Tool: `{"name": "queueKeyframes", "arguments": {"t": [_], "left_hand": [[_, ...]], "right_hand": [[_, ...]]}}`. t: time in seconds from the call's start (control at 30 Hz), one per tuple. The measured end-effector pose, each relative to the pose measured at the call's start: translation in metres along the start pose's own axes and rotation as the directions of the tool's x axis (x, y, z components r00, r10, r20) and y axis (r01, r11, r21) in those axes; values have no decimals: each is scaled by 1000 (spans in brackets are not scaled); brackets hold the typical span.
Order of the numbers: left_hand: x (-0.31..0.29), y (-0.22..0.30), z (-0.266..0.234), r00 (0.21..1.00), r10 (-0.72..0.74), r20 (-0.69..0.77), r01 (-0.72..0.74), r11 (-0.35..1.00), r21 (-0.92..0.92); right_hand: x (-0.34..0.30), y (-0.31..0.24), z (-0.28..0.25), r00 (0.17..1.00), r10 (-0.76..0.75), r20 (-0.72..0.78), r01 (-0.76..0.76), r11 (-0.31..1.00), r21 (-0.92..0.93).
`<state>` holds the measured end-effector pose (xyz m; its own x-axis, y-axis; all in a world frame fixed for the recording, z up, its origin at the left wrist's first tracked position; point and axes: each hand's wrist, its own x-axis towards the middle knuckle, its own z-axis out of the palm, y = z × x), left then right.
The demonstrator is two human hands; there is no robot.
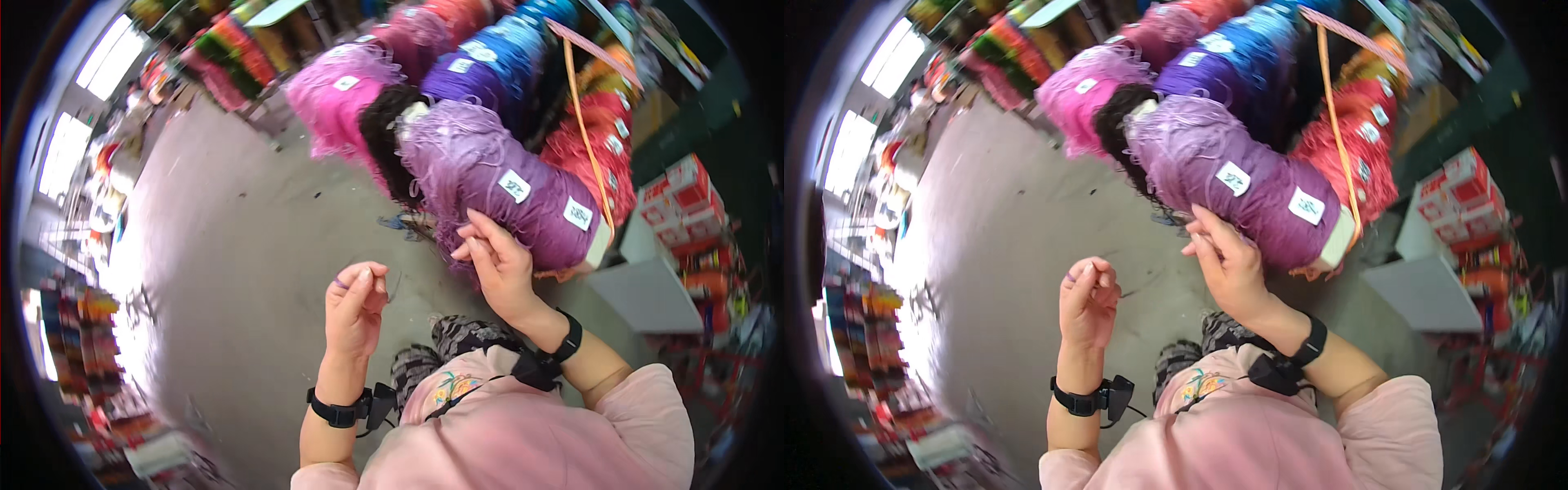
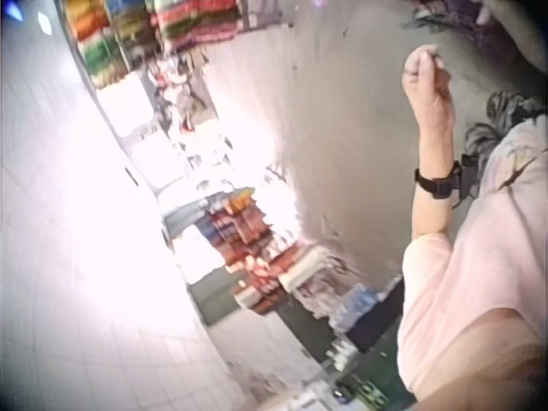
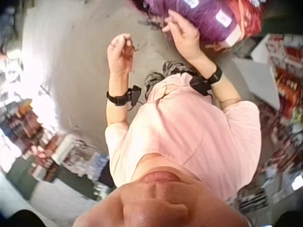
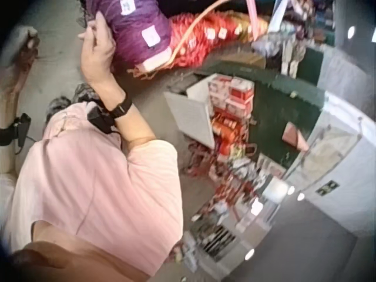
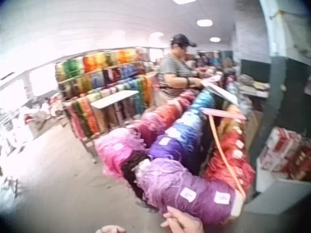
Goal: The person pulls strands of thread from various bundles on a rack and threads them through the holes of a pink organizer, tying them into loops. They repeat this process for different colors while referring to a printed list.
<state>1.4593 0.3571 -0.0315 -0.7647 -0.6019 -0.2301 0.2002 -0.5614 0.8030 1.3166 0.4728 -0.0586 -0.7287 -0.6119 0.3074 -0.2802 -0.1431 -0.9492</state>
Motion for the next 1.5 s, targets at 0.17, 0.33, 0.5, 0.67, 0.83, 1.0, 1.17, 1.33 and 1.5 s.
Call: {"name": "queueKeyframes", "arguments": {"t": [0.17, 0.33, 0.5, 0.67, 0.83, 1.0, 1.17, 1.33, 1.5], "left_hand": [[36, 9, 20, 969, -52, 242, 40, 998, 55], [60, 31, 19, 888, -138, 438, 69, 983, 171], [76, 54, -10, 780, -237, 579, 109, 963, 248], [88, 57, -3, 706, -317, 633, 148, 940, 307], [95, 43, 26, 670, -353, 652, 132, 922, 364], [87, 35, 56, 558, -558, 614, 405, 829, 385], [106, 39, 33, 411, -452, 792, 389, 872, 295], [168, 47, -238, 820, -522, 235, 525, 849, 58], [76, 94, -514, 651, 178, -738, 497, 635, 591]], "right_hand": [[13, -1, 21, 923, 3, -384, -57, 990, -130], [24, -6, 43, 791, -53, -610, -61, 985, -164], [-3, -12, 39, 697, -220, -682, 62, 967, -249], [-10, -37, 52, 700, 5, -714, 145, 978, 148], [-17, -60, 55, 805, 200, -559, 35, 924, 381], [-23, -67, 57, 861, 336, -381, -59, 811, 582], [-38, -44, 55, 911, 314, -269, -273, 945, 178], [-26, -32, 58, 791, 218, -572, -215, 974, 73], [7, -23, 57, 676, -117, -727, -110, 960, -257]]}}
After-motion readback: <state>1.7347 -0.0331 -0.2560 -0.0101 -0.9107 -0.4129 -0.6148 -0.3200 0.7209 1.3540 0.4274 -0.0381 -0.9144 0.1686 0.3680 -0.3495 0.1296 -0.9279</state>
